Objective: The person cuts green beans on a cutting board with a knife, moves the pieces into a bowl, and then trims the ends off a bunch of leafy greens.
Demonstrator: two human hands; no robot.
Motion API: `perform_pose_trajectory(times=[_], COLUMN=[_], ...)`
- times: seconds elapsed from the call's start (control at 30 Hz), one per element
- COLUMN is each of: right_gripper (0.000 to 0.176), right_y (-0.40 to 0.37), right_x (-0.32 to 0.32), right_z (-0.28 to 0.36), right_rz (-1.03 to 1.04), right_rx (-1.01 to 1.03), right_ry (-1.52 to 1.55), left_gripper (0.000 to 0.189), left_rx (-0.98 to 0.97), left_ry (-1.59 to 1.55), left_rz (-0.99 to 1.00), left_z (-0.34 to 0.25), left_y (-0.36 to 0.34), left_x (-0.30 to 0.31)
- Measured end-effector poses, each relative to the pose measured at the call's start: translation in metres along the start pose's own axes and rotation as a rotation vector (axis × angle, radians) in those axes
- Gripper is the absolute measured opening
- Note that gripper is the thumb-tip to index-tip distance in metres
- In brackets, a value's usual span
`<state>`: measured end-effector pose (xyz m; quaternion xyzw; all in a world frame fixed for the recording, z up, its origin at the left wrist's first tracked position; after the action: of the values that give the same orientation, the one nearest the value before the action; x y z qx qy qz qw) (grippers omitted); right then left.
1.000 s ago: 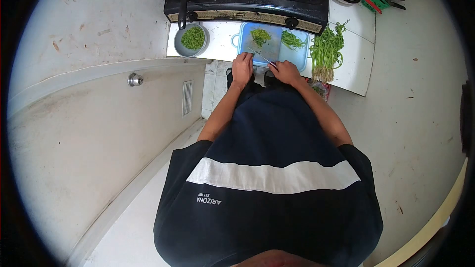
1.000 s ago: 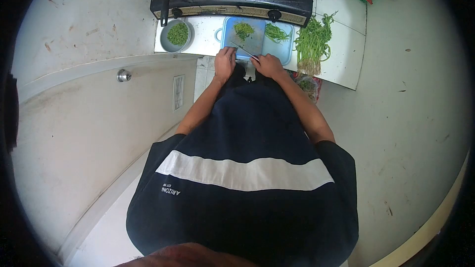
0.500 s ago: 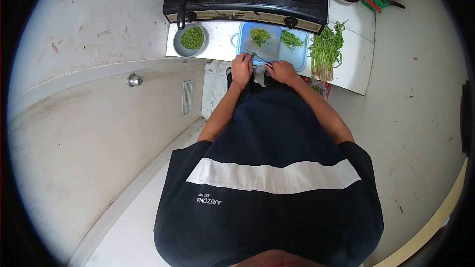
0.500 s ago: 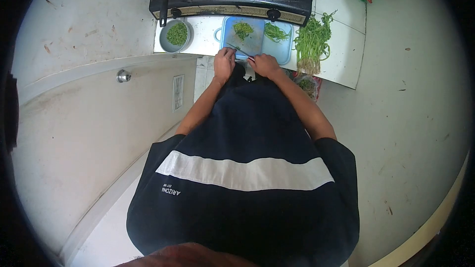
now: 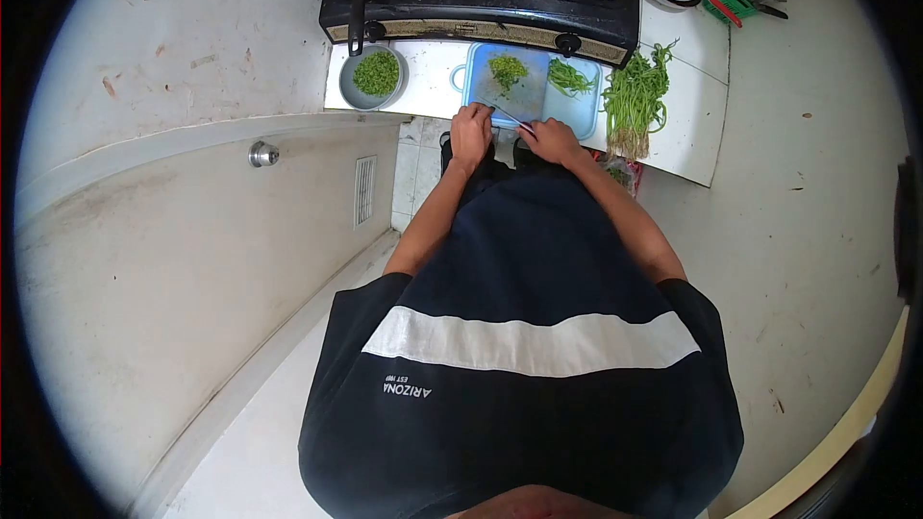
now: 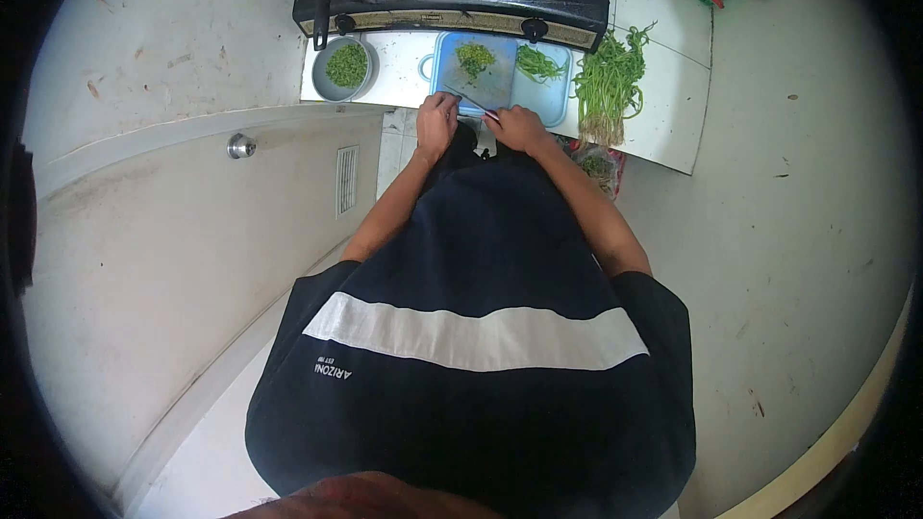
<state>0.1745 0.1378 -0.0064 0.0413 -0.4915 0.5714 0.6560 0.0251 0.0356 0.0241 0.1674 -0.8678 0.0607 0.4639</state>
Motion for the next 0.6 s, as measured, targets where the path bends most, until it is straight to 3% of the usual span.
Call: perform_pose_trajectory(times=[0.6], right_gripper=[0.061], right_y=[0.000], right_x=[-0.010], right_z=[0.002], right_rz=[0.013], right_rx=[-0.004], right_ry=[-0.015], left_gripper=[0.017], left_rx=[-0.004], left_ry=[0.024], left_rz=[0.005], left_z=[0.001], left_y=[0.000], left_x=[-0.001])
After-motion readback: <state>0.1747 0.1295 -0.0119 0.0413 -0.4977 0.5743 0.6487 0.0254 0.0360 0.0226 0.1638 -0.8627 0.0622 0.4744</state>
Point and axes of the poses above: each hand's wrist, its own y-axis towards the middle knuckle, its own x-axis out of the back of the hand, z = x × y, the point moved 8 cm from there along y, towards the middle knuckle, and after that the axes turned 12 degrees about z, right-handed, at the moved point
